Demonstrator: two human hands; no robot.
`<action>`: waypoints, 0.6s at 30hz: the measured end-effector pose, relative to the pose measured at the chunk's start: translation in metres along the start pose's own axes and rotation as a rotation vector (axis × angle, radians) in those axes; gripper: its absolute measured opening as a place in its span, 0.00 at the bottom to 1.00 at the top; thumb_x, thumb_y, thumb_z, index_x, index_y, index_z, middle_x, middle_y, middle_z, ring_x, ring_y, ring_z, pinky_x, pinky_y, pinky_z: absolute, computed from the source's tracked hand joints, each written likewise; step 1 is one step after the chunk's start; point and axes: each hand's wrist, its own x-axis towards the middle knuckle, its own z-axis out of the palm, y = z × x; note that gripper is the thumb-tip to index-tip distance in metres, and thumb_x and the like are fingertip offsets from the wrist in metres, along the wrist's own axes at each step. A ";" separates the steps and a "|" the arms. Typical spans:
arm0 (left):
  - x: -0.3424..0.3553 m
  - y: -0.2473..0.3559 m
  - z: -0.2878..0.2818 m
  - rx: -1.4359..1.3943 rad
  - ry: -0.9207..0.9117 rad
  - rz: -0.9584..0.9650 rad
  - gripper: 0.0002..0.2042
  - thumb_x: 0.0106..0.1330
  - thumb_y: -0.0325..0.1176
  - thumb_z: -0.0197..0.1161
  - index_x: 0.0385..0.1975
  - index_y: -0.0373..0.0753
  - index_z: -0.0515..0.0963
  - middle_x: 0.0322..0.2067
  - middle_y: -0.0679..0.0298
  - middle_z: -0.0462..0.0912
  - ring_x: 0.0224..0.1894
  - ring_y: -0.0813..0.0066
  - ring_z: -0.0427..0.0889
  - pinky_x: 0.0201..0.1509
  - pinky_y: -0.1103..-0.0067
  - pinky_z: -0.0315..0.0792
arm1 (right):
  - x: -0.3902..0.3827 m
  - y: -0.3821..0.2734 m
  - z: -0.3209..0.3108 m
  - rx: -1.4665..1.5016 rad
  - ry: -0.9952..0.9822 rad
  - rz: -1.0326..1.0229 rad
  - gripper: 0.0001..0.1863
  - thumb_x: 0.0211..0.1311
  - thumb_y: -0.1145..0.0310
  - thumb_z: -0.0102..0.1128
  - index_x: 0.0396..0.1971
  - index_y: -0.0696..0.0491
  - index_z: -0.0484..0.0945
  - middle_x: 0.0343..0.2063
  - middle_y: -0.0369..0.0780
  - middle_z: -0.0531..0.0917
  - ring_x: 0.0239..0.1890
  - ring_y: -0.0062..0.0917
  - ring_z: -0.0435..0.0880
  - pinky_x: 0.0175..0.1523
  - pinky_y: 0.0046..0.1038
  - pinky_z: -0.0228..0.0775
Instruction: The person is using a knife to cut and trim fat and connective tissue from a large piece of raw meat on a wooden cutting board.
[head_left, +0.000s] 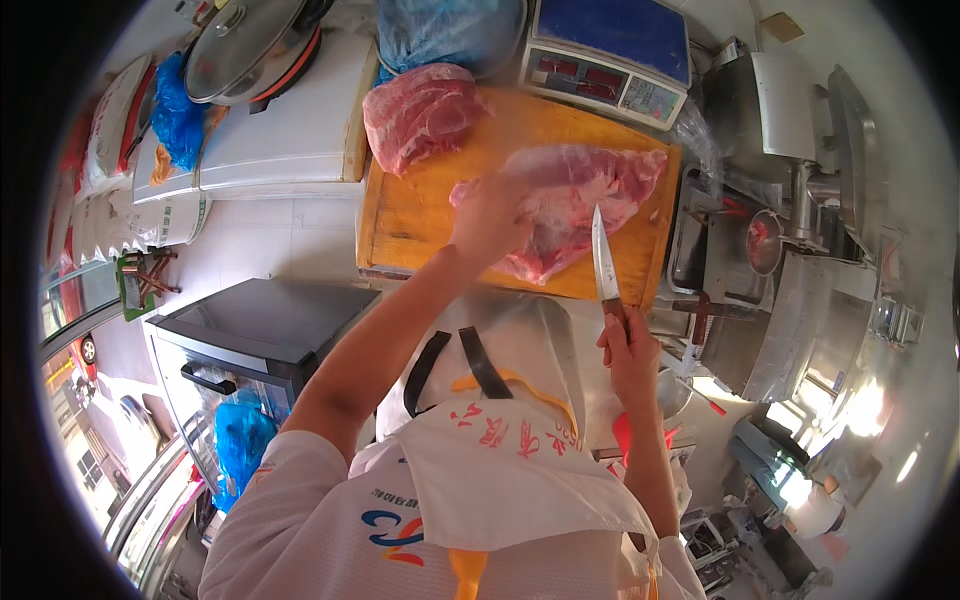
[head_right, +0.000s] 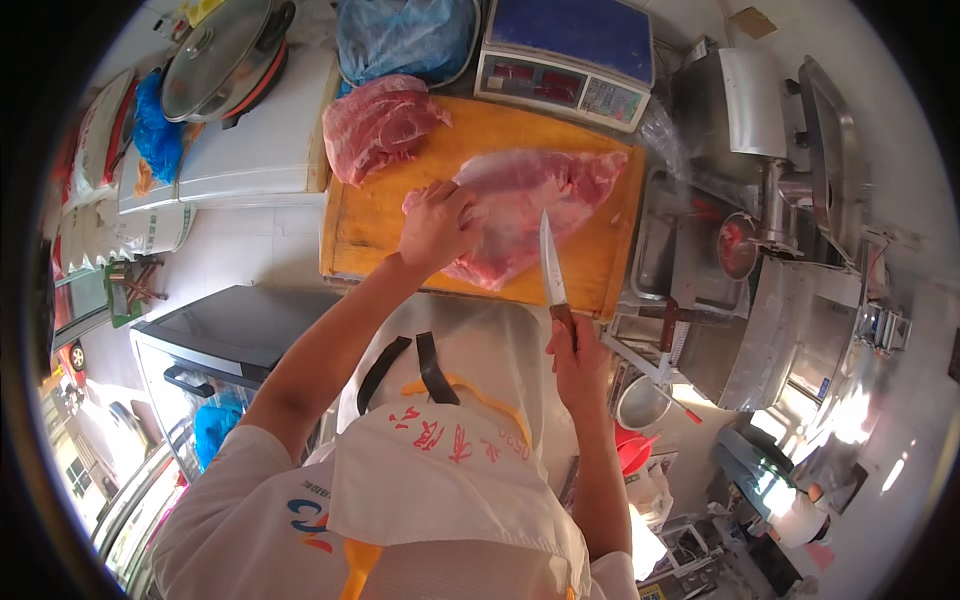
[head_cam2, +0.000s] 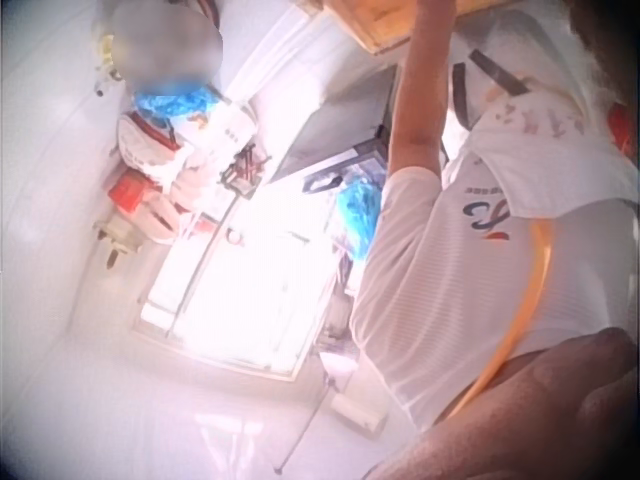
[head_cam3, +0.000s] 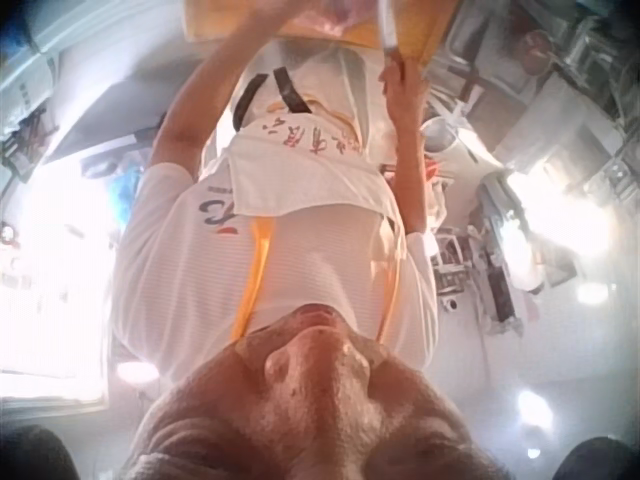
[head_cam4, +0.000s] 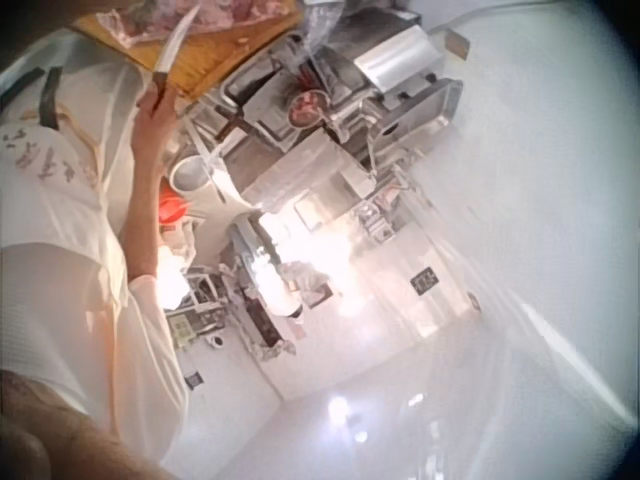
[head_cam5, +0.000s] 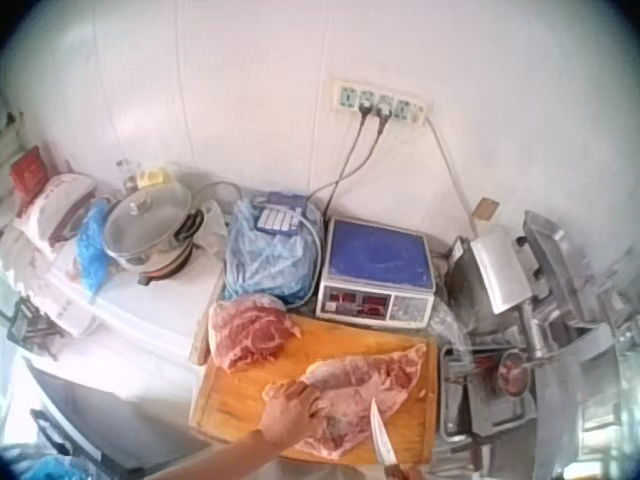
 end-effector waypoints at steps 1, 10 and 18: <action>0.000 -0.002 -0.001 -0.025 -0.045 -0.041 0.13 0.52 0.28 0.69 0.39 0.41 0.84 0.36 0.58 0.85 0.46 0.50 0.84 0.49 0.58 0.77 | -0.002 0.002 0.002 0.007 -0.001 -0.014 0.10 0.84 0.65 0.59 0.48 0.57 0.82 0.25 0.34 0.84 0.21 0.13 0.76 0.27 0.22 0.68; -0.005 0.004 -0.004 -0.036 -0.046 -0.074 0.13 0.50 0.26 0.68 0.38 0.39 0.84 0.38 0.56 0.85 0.48 0.49 0.83 0.58 0.59 0.76 | 0.031 0.004 -0.007 -0.051 -0.006 -0.087 0.11 0.84 0.64 0.60 0.46 0.57 0.83 0.25 0.34 0.83 0.21 0.13 0.76 0.27 0.24 0.67; 0.001 0.068 0.005 -0.023 0.080 -0.084 0.15 0.59 0.27 0.70 0.48 0.37 0.86 0.48 0.55 0.87 0.52 0.48 0.83 0.63 0.59 0.77 | 0.072 0.036 -0.045 0.186 -0.115 -0.054 0.09 0.83 0.67 0.61 0.47 0.57 0.83 0.23 0.34 0.82 0.20 0.12 0.75 0.26 0.22 0.65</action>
